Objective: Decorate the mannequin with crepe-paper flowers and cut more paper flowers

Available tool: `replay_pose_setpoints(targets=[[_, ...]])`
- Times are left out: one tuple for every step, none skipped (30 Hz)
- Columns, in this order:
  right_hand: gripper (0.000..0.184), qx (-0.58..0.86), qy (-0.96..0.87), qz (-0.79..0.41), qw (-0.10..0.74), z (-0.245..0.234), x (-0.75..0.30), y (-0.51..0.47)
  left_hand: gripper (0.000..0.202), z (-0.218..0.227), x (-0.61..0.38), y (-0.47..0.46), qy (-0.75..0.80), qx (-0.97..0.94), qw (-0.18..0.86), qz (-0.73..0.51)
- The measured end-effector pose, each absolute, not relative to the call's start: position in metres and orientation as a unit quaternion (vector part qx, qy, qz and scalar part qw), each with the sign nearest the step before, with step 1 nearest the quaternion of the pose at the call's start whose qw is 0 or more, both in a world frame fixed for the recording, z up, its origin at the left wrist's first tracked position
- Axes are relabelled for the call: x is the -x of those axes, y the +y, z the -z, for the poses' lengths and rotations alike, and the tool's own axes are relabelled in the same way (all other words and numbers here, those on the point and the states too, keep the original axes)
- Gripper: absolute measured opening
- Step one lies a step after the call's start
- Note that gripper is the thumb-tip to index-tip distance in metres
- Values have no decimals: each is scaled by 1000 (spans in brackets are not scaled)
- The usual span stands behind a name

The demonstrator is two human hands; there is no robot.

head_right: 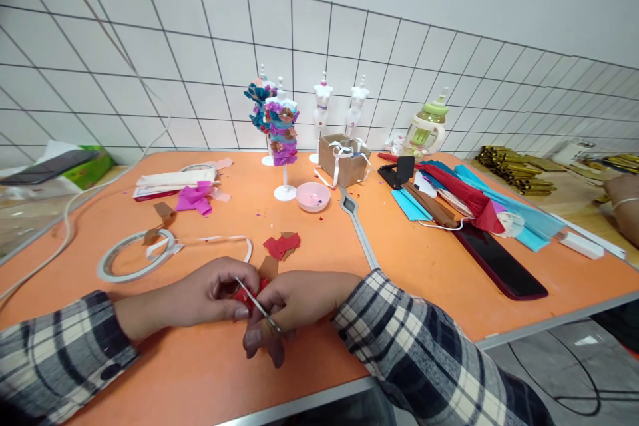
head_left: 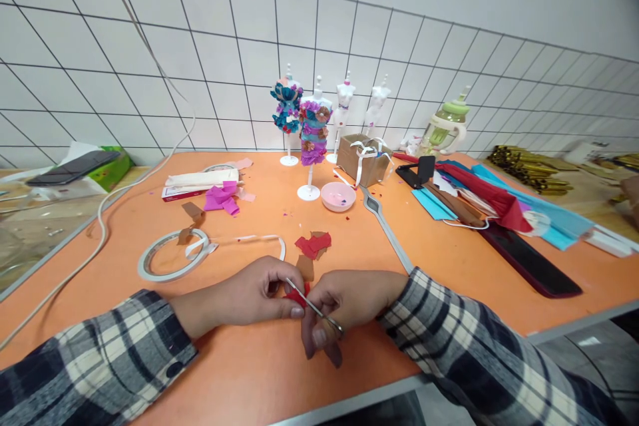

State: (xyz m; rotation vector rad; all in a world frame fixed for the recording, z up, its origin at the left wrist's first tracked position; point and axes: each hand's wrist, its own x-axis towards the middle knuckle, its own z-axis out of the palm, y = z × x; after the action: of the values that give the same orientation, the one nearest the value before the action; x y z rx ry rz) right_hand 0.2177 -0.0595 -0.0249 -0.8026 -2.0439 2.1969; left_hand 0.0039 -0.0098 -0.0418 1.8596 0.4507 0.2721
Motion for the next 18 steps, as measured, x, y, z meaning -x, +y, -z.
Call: replay_pose_setpoints(targets=[[71, 255, -656, -709, 31, 27, -218, -59, 45, 42, -4, -10, 189, -776, 588, -126], [70, 252, -651, -714, 45, 29, -219, -58, 48, 42, -3, -11, 187, -759, 609, -134], [68, 248, -645, -721, 60, 31, -221, -58, 53, 42, -2, -11, 184, -743, 627, -141], [68, 245, -638, -726, 76, 32, -222, -58, 59, 42, -2, -10, 181, -730, 642, -147], [67, 244, -634, -728, 94, 33, -223, -57, 67, 43, -1, -9, 177, -721, 652, -154], [67, 244, -630, -729, 112, 33, -224, -57, 75, 44, 0, -8, 171, -715, 659, -161], [66, 244, -628, -728, 129, 34, -225, -57, 81, 44, 0, -7, 163, -709, 664, -171], [65, 243, -628, -725, 141, 34, -226, -56, 82, 45, 1, -6, 158, -705, 668, -181], [65, 244, -628, -724, 148, 34, -227, -56, 79, 45, 0, -5, 160, -700, 669, -191], [65, 244, -629, -723, 147, 35, -227, -56, 74, 45, 0, -4, 167, -698, 668, -198], [65, 244, -631, -723, 140, 35, -227, -56, 67, 44, -1, -3, 178, -698, 664, -202], [65, 244, -633, -723, 132, 35, -228, -56, 60, 43, -2, -3, 191, -701, 656, -204], [66, 243, -636, -722, 124, 34, -228, -56, 52, 42, -3, -4, 201, -707, 646, -204], [67, 242, -641, -719, 118, 34, -227, -56, 46, 40, -4, -4, 209, -715, 635, -205], [68, 238, -646, -716, 115, 34, -227, -56, 42, 39, -5, -4, 214, -722, 625, -207], [68, 232, -651, -713, 115, 33, -227, -56, 39, 39, -6, -4, 217, -728, 615, -212], [68, 227, -654, -712, 119, 33, -227, -56, 38, 38, -7, -4, 221, -733, 606, -216], [68, 221, -655, -712, 122, 32, -226, -56, 37, 38, -7, -3, 226, -735, 599, -223]])
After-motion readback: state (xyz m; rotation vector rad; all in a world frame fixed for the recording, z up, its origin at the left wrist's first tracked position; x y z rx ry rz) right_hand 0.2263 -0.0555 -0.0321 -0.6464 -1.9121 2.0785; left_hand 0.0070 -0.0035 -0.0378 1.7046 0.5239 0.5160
